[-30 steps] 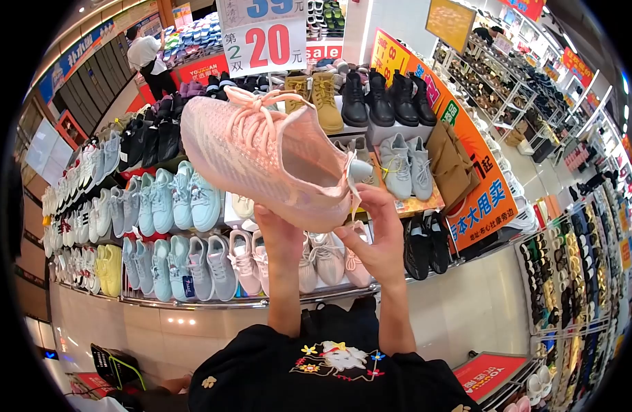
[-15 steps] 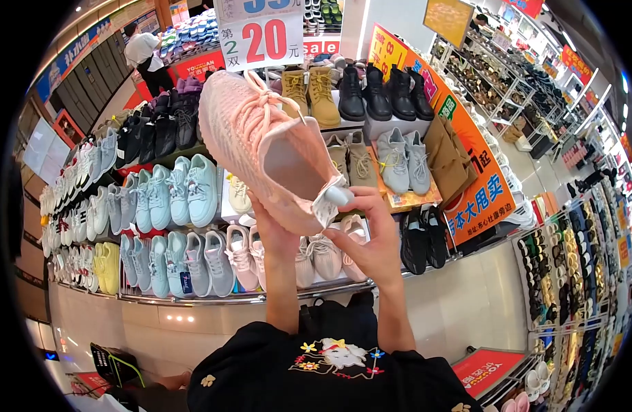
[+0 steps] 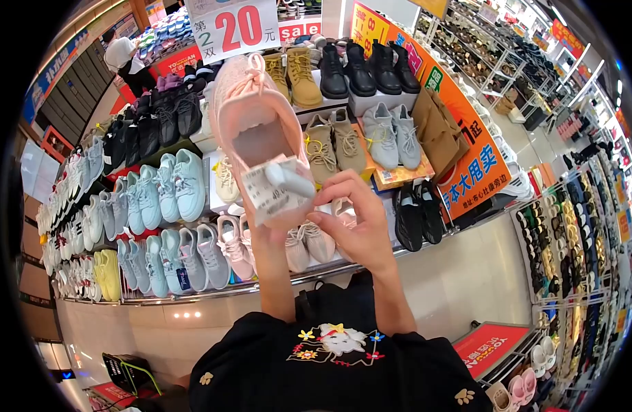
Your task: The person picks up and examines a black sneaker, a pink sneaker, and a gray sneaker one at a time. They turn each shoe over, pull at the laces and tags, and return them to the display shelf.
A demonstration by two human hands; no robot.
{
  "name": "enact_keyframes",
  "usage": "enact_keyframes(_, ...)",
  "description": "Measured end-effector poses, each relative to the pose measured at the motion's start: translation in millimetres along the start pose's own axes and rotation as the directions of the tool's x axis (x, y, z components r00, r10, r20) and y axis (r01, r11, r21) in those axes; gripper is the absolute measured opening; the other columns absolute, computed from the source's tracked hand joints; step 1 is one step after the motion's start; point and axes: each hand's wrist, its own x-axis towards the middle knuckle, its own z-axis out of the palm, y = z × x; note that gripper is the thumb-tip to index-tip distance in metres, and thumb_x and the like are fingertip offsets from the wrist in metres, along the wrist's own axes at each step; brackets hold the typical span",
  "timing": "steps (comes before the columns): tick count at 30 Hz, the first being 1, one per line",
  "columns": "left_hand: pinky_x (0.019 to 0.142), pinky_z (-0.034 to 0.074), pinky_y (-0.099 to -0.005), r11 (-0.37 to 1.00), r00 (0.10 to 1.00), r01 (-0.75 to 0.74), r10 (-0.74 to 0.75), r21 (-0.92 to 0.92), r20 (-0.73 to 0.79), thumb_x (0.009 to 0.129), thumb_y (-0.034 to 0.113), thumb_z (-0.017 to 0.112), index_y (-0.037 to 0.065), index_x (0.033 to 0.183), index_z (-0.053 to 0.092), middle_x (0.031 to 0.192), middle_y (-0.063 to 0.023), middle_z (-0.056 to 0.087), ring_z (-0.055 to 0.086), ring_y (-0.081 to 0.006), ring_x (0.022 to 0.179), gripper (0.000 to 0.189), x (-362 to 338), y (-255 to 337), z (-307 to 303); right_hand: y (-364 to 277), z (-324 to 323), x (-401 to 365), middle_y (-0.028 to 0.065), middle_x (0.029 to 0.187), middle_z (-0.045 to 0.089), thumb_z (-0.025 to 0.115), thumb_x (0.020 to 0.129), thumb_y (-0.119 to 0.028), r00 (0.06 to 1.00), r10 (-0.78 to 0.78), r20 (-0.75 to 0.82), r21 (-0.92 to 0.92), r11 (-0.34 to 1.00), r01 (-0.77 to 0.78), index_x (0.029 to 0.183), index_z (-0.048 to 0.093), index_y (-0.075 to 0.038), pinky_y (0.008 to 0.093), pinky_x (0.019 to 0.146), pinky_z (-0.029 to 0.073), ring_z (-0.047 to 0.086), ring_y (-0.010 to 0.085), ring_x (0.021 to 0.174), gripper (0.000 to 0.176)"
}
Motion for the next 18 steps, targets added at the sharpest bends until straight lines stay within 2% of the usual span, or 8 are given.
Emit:
enact_keyframes(2, 0.106, 0.036, -0.0452, 0.999, 0.993, 0.001, -0.006, 0.045, 0.116, 0.090, 0.062, 0.041, 0.012, 0.140, 0.032, 0.138, -0.0101, 0.042, 0.043, -0.0278, 0.126, 0.071, 9, -2, -21, -2, -1, 0, 0.0078, 0.094, 0.055, 0.073, 0.070, 0.001, 1.000, 0.006, -0.026, 0.039, 0.999, -0.005, 0.090, 0.058, -0.002, 0.0274, 0.079, 0.042, 0.055, 0.0173, 0.087, 0.026)
enact_keyframes(7, 0.106, 0.035, -0.0451, 0.999, 0.992, -0.020, 0.025, -0.043, 0.124, 0.089, 0.058, 0.048, 0.009, 0.140, 0.032, 0.137, -0.0096, 0.044, 0.042, -0.0263, 0.127, 0.073, 5, -8, 0, -2, -7, 0, 0.0057, 0.094, 0.054, 0.067, 0.078, 0.002, 0.990, 0.032, -0.136, 0.135, 0.991, -0.014, 0.096, 0.056, 0.000, 0.0254, 0.081, 0.043, 0.054, 0.0128, 0.087, 0.021)
enact_keyframes(9, 0.107, 0.034, -0.0424, 0.965, 0.982, -0.168, 0.147, 0.199, 0.117, 0.088, 0.057, 0.050, 0.008, 0.140, 0.032, 0.137, -0.0098, 0.044, 0.041, -0.0242, 0.128, 0.073, 2, -9, 10, -2, -9, 2, 0.0051, 0.094, 0.054, 0.066, 0.081, 0.001, 0.983, 0.047, -0.177, 0.163, 0.987, -0.018, 0.098, 0.056, 0.001, 0.0248, 0.081, 0.043, 0.054, 0.0118, 0.087, 0.020)
enact_keyframes(11, 0.107, 0.033, -0.0391, 0.968, 0.967, -0.196, 0.164, 0.157, 0.196, 0.088, 0.046, 0.059, 0.006, 0.139, 0.032, 0.135, -0.0100, 0.045, 0.042, -0.0220, 0.127, 0.070, 5, -10, 10, -1, -10, 3, 0.0046, 0.094, 0.056, 0.062, 0.084, 0.000, 0.933, 0.160, -0.322, 0.172, 0.979, -0.109, 0.101, 0.057, 0.001, 0.0240, 0.079, 0.043, 0.054, 0.0104, 0.083, 0.018)
enact_keyframes(13, 0.106, 0.035, -0.0363, 0.893, 0.920, -0.384, 0.349, 0.234, 0.177, 0.087, 0.028, 0.067, 0.003, 0.136, 0.035, 0.132, -0.0090, 0.047, 0.045, -0.0192, 0.123, 0.064, 13, -14, 11, 3, -10, 3, 0.0046, 0.094, 0.059, 0.058, 0.087, -0.002, 0.913, 0.162, -0.373, 0.085, 0.986, -0.141, 0.101, 0.059, 0.000, 0.0224, 0.076, 0.043, 0.055, 0.0105, 0.081, 0.014)
enact_keyframes(14, 0.103, 0.037, -0.0335, 0.857, 0.893, -0.450, 0.421, 0.251, 0.161, 0.083, 0.017, 0.070, 0.002, 0.133, 0.036, 0.128, -0.0080, 0.049, 0.049, -0.0169, 0.118, 0.063, 14, -17, 15, 2, -9, 2, 0.0045, 0.092, 0.059, 0.057, 0.088, -0.003, 0.896, 0.051, -0.442, -0.111, 0.988, -0.111, 0.100, 0.060, -0.001, 0.0218, 0.075, 0.043, 0.056, 0.0108, 0.082, 0.012)
enact_keyframes(16, 0.101, 0.039, -0.0326, 0.768, 0.849, -0.523, 0.511, 0.371, 0.138, 0.082, 0.016, 0.071, 0.002, 0.132, 0.038, 0.125, -0.0077, 0.052, 0.051, -0.0164, 0.115, 0.061, 14, -27, 18, 0, -6, 2, 0.0058, 0.091, 0.063, 0.057, 0.087, -0.004, 0.877, -0.148, -0.457, -0.385, 0.922, -0.045, 0.096, 0.063, -0.004, 0.0219, 0.070, 0.044, 0.058, 0.0126, 0.080, 0.011)
enact_keyframes(18, 0.098, 0.040, -0.0316, 0.663, 0.798, -0.566, 0.590, 0.490, 0.122, 0.082, 0.014, 0.071, 0.002, 0.131, 0.041, 0.121, -0.0074, 0.055, 0.052, -0.0159, 0.111, 0.059, 12, -29, 14, -13, 6, 2, 0.0068, 0.095, 0.064, 0.059, 0.085, -0.003, 0.921, -0.156, -0.356, -0.387, 0.922, 0.007, 0.097, 0.063, -0.004, 0.0238, 0.067, 0.046, 0.058, 0.0141, 0.077, 0.012)
